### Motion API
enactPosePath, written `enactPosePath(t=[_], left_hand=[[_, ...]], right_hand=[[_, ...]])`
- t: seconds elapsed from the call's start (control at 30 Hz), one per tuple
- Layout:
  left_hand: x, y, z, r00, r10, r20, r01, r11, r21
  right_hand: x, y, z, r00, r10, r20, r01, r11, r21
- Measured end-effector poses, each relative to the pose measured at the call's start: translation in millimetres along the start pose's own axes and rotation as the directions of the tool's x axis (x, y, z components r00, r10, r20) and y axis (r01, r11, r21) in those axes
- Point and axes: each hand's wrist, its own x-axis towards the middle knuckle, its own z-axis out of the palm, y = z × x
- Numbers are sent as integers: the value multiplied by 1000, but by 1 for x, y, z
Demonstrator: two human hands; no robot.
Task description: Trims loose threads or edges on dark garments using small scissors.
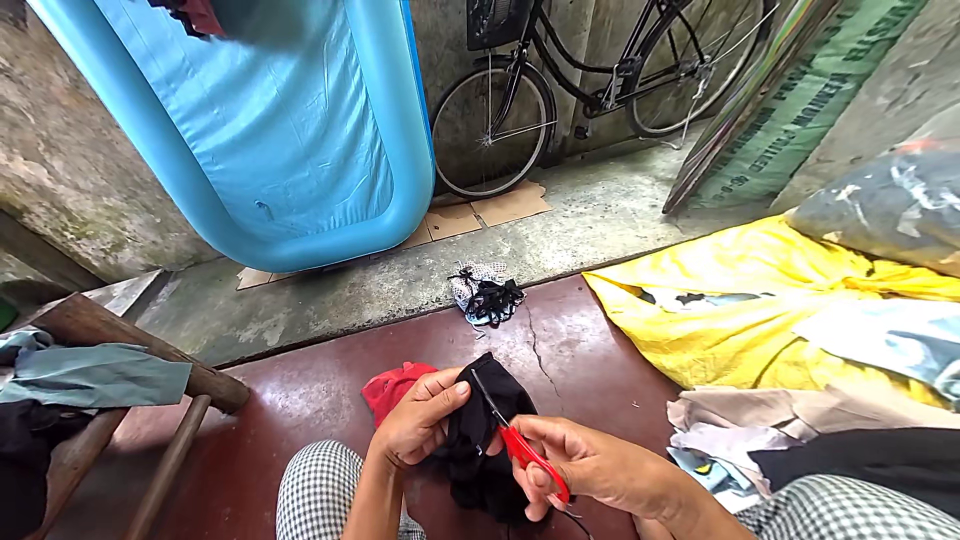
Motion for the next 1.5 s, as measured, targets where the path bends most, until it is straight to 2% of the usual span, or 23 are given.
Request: enactPosePath(t=[0.33,0.5,0.7,0.93,1.13,1.27,1.5], left_hand=[[0,-3,1,1000,-10,-25,11,999,36],[-1,-3,1,1000,1,-20,0,999,44],[1,-9,0,1000,-16,19,14,992,126],[2,-13,0,1000,-15,18,13,991,133],[5,-14,2,999,-25,38,17,981,196],[5,-14,3,999,-34,28,26,972,233],[5,-17,1,1000,-30,-7,31,971,238]], right_hand=[[-1,0,-1,999,29,-12,-30,999,-31],[0,0,1,999,0,-43,-2,999,-50],[1,2,2,1000,-5,30,4,1000,21],[3,3,2,999,-21,-26,22,1000,8],[3,5,1,1000,-17,26,15,998,59],[5,8,1,999,-26,-43,29,997,68],[9,16,-3,999,-16,-46,19,997,70]])
